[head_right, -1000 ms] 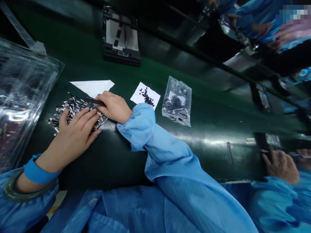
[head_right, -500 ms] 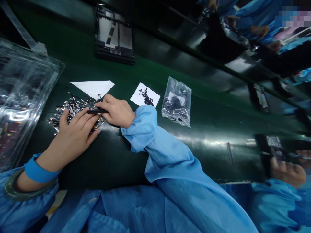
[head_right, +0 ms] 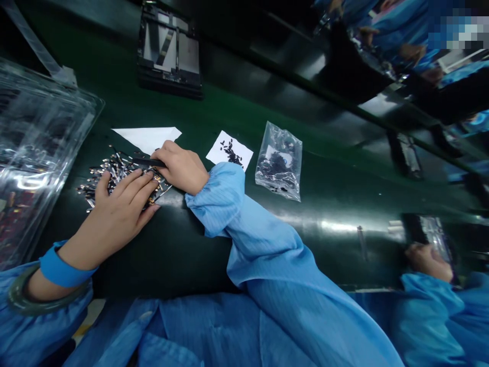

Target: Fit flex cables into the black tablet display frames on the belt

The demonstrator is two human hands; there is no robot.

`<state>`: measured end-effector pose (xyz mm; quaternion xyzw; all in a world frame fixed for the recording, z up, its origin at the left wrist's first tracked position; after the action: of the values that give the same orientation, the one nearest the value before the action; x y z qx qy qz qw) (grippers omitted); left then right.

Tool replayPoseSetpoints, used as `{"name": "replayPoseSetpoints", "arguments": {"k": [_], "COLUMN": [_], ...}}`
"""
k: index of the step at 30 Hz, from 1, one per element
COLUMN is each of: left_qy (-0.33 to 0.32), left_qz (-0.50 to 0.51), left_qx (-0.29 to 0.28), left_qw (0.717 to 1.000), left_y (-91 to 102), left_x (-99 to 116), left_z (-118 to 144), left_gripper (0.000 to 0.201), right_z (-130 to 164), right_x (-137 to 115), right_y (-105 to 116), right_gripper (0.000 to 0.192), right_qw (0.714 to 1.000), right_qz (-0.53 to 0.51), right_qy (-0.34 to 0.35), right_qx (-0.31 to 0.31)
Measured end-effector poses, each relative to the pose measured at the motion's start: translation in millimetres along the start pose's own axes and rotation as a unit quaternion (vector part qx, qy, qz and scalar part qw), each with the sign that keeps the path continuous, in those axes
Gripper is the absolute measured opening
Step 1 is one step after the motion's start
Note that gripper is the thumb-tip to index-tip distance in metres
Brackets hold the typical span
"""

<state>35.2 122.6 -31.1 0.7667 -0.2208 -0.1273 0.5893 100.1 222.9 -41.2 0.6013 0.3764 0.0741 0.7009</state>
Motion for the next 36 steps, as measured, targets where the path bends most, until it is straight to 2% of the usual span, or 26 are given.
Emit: {"name": "replayPoseSetpoints", "arguments": {"k": [3,10,20,30,36], "left_qy": [-0.002,-0.006,-0.004,-0.006,-0.004], "left_qz": [0.001,-0.004,0.0,-0.001,0.003], "left_qx": [-0.001,0.004,-0.006,-0.001,-0.001], "left_qw": [1.0,1.0,1.0,1.0,1.0], "left_y": [-0.2,1.0,0.7,1.8,1.3], "left_x": [1,1,1,1,0], "left_z": [-1,0,0,1,1], "left_gripper": [0.041,0.04,0.041,0.034,0.032], "right_z": [-7,-8,6,26,29], "right_x": [-1,-6,-14,-18,-17], "right_y": [0,1,1,-4,-6], "right_gripper": [0.026,0.026,0.029,0.036,0.038], "right_qw": [0.999,0.996,0.992,0.974,0.972], "right_qz": [0.033,0.062,0.091,0.108,0.107], "right_qy": [-0.017,-0.003,0.087,0.194,0.205], "right_qx": [-0.03,-0.066,-0.008,0.038,0.044]}}
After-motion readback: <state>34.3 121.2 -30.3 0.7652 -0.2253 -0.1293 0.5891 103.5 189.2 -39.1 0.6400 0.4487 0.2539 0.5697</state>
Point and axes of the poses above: each hand's wrist, its own z-axis away from the middle knuckle, its own y-axis out of the back of the hand, x = y × z, the point moved 9 cm from there along -z, towards the middle knuckle, and after that the axes turned 5 degrees about -z, right-handed, at the moved point
